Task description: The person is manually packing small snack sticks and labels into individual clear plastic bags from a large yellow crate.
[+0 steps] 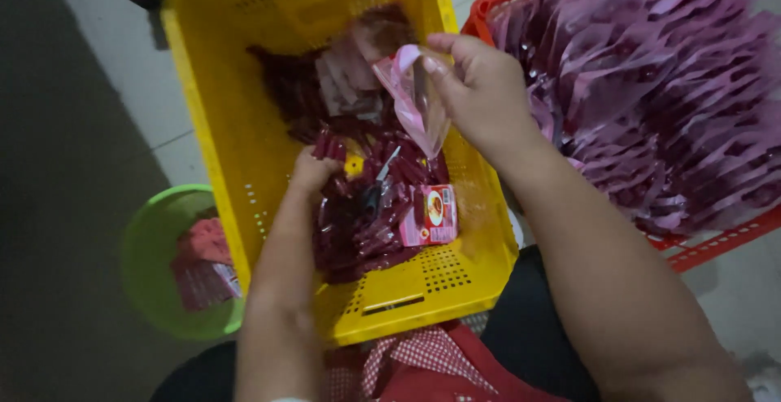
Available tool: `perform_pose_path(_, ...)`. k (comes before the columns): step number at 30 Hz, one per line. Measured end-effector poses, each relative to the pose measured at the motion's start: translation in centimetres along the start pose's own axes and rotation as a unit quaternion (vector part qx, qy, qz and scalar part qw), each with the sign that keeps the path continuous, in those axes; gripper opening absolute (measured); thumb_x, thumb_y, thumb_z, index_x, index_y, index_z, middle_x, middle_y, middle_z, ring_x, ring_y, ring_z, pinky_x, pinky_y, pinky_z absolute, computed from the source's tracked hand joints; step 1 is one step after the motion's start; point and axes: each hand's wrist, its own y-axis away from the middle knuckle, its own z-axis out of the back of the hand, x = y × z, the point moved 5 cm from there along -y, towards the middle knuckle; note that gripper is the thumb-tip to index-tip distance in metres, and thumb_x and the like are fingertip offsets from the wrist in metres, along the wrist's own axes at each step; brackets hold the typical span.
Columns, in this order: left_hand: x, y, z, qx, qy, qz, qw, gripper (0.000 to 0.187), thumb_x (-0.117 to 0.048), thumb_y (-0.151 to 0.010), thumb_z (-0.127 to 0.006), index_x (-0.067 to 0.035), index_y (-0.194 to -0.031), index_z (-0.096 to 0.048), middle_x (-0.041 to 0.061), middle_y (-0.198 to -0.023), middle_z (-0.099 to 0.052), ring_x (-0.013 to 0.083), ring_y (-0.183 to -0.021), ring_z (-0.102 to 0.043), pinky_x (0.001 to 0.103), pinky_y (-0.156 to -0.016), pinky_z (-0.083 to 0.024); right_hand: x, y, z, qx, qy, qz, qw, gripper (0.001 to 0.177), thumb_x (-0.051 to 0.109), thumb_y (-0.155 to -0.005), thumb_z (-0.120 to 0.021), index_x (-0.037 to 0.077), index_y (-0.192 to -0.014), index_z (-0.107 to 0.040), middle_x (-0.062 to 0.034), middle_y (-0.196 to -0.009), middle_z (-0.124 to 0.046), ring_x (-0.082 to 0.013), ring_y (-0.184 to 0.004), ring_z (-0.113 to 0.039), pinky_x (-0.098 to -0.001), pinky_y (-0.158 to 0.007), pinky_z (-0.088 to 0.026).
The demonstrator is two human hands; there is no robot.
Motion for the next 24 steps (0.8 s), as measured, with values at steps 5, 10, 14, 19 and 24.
perform_pose_path(5, -11.4, 11.7, -1.8, 0.069, -0.154, -0.05, 0.984, 0.063, -0.003, -0.063, -0.089, -0.009, -0.123, -0.069, 0.012, -0.09, -0.07, 0.0291, -0.085, -0.071, 0.046, -0.072, -0.06, -0.8, 2.1, -1.0, -0.009, 0.042, 0.045, 0.998, 0.022, 0.021, -0.098, -0.067, 0.02, -0.119, -0.076, -0.011, -0.099, -0.078, -0.0331, -0.099, -0.074, -0.0443, -0.083, -0.057)
perform_pose_path(10, -18.1, 27.3, -2.9, 0.162, 0.098, -0.037, 0.981, 0.063, 0.005, -0.066, -0.076, -0.005, -0.127, -0.064, 0.016, -0.104, -0.066, 0.0302, -0.097, -0.066, 0.043, -0.083, -0.056, -0.3, 4.2, -2.8, 0.013, 0.096, 0.03, 0.995, 0.024, 0.031, -0.1, -0.061, 0.031, -0.12, -0.074, -0.0023, -0.106, -0.078, -0.0299, -0.104, -0.072, -0.0461, -0.09, -0.057)
perform_pose_path(14, -16.8, 31.4, -3.6, 0.191, 0.177, 0.003, 0.966, 0.064, 0.011, -0.068, -0.071, -0.004, -0.13, -0.063, 0.019, -0.11, -0.067, 0.0342, -0.098, -0.067, 0.046, -0.082, -0.058, 1.1, 6.8, -4.1, 0.009, 0.124, 0.055, 0.991, 0.027, 0.03, -0.1, -0.063, 0.029, -0.125, -0.072, -0.0025, -0.108, -0.078, -0.0293, -0.104, -0.072, -0.0453, -0.09, -0.058)
perform_pose_path(19, -13.3, 30.9, -4.3, 0.228, 0.088, 0.023, 0.969, 0.066, 0.012, -0.067, -0.078, -0.002, -0.129, -0.064, 0.019, -0.092, -0.067, 0.0357, -0.076, -0.069, 0.051, -0.064, -0.061, 2.3, 10.8, -5.9, 0.042, 0.158, 0.053, 0.985, 0.028, 0.034, -0.1, -0.059, 0.033, -0.126, -0.071, -0.004, -0.104, -0.078, -0.0322, -0.1, -0.073, -0.0495, -0.088, -0.057)
perform_pose_path(24, -14.4, 31.6, -3.8, 0.22, 0.009, -0.018, 0.975, 0.059, 0.011, -0.069, -0.073, 0.003, -0.126, -0.062, 0.017, -0.086, -0.065, 0.0314, -0.072, -0.067, 0.044, -0.061, -0.059, 2.4, 10.7, -7.1, 0.056, 0.182, 0.103, 0.976, 0.028, 0.031, -0.101, -0.06, 0.029, -0.126, -0.072, -0.0052, -0.103, -0.079, -0.0326, -0.098, -0.073, -0.0497, -0.082, -0.058)
